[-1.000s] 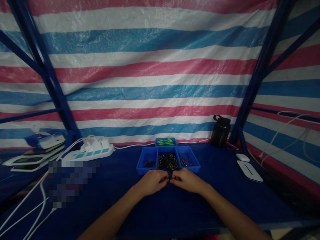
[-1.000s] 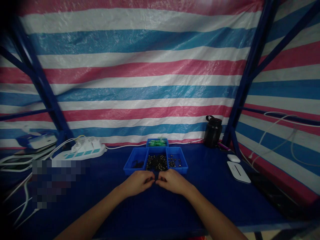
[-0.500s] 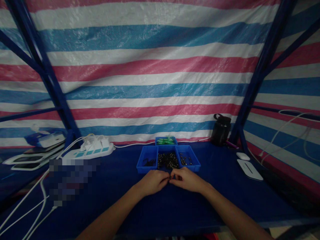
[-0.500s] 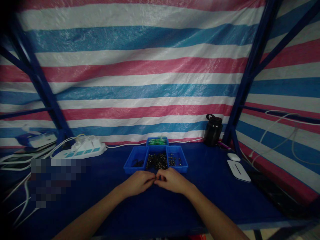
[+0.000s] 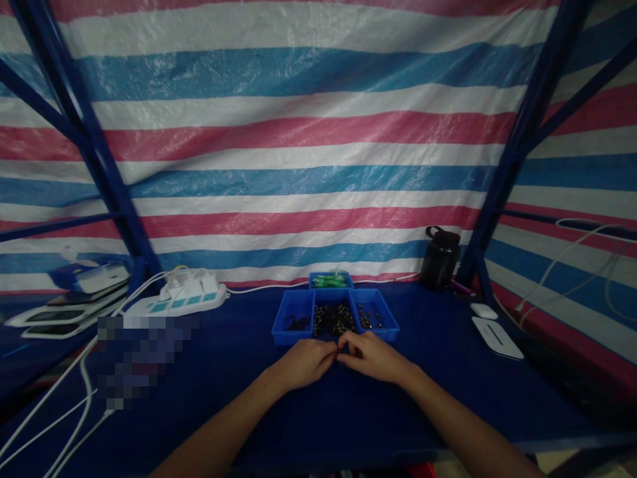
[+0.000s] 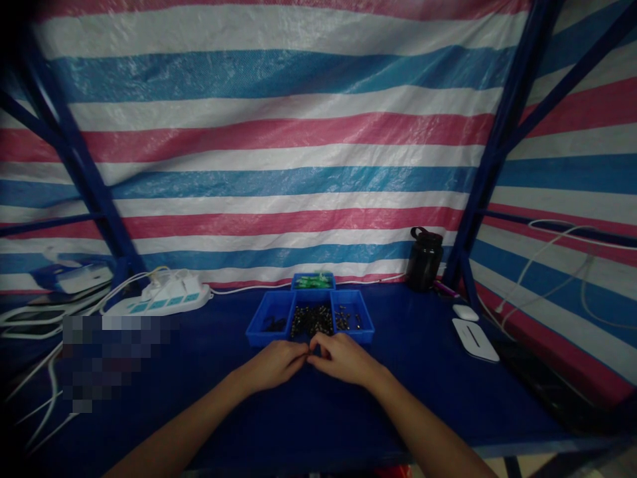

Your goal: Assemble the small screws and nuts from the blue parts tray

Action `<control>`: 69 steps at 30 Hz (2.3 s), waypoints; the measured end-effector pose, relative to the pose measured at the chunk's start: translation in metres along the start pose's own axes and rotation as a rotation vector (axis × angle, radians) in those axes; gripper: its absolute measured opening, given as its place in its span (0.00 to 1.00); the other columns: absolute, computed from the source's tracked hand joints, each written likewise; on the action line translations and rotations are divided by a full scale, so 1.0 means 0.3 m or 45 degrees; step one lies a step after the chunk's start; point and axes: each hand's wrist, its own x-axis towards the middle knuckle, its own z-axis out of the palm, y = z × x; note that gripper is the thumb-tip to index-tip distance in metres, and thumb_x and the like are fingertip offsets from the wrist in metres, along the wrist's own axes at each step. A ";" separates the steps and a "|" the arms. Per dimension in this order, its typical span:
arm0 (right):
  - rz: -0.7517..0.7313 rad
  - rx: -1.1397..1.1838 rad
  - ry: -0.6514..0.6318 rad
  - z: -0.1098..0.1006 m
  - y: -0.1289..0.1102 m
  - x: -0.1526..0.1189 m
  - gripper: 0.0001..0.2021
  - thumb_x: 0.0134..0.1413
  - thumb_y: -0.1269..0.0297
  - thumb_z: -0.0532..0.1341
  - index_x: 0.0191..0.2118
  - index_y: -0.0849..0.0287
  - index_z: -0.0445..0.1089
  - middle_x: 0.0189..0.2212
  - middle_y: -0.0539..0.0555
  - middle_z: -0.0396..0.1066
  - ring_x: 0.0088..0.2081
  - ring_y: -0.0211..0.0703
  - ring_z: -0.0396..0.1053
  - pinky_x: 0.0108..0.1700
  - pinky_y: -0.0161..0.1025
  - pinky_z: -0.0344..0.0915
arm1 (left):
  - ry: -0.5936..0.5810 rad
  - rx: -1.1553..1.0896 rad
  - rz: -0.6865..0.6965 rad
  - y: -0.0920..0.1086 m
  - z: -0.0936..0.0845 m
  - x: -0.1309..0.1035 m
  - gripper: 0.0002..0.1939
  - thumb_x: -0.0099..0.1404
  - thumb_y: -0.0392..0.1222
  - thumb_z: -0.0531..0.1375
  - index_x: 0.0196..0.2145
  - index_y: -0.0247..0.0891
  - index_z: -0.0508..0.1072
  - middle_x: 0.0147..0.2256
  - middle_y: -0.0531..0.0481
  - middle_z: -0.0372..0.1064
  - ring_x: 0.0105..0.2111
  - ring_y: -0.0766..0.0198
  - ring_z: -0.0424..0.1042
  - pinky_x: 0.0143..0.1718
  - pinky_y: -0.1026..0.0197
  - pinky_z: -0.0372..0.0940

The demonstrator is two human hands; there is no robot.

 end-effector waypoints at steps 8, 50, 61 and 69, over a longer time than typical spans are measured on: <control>-0.003 -0.009 -0.004 0.009 0.009 0.002 0.06 0.57 0.64 0.57 0.38 0.58 0.67 0.23 0.47 0.70 0.25 0.36 0.67 0.27 0.30 0.53 | 0.003 -0.048 0.021 0.003 -0.006 0.001 0.08 0.68 0.37 0.51 0.36 0.38 0.70 0.31 0.51 0.72 0.31 0.63 0.72 0.29 0.67 0.58; -0.088 -0.119 -0.129 0.035 0.034 0.004 0.08 0.55 0.67 0.57 0.29 0.62 0.71 0.22 0.49 0.71 0.22 0.33 0.63 0.25 0.31 0.47 | 0.175 -0.150 0.110 0.001 -0.006 -0.001 0.05 0.66 0.36 0.56 0.38 0.39 0.72 0.35 0.52 0.70 0.35 0.65 0.69 0.36 0.67 0.60; -0.098 -0.102 -0.108 0.022 0.018 0.003 0.07 0.54 0.66 0.58 0.29 0.62 0.71 0.21 0.49 0.70 0.21 0.33 0.61 0.25 0.32 0.47 | 0.121 -0.185 0.102 0.012 -0.012 -0.002 0.07 0.64 0.37 0.57 0.41 0.40 0.72 0.34 0.53 0.69 0.34 0.66 0.69 0.35 0.68 0.60; -0.116 -0.129 -0.126 0.034 0.027 0.005 0.08 0.55 0.67 0.57 0.29 0.62 0.71 0.22 0.49 0.70 0.22 0.34 0.63 0.25 0.32 0.47 | 0.107 -0.171 0.133 0.014 -0.015 -0.004 0.07 0.66 0.38 0.56 0.40 0.40 0.73 0.34 0.52 0.69 0.34 0.66 0.69 0.35 0.68 0.59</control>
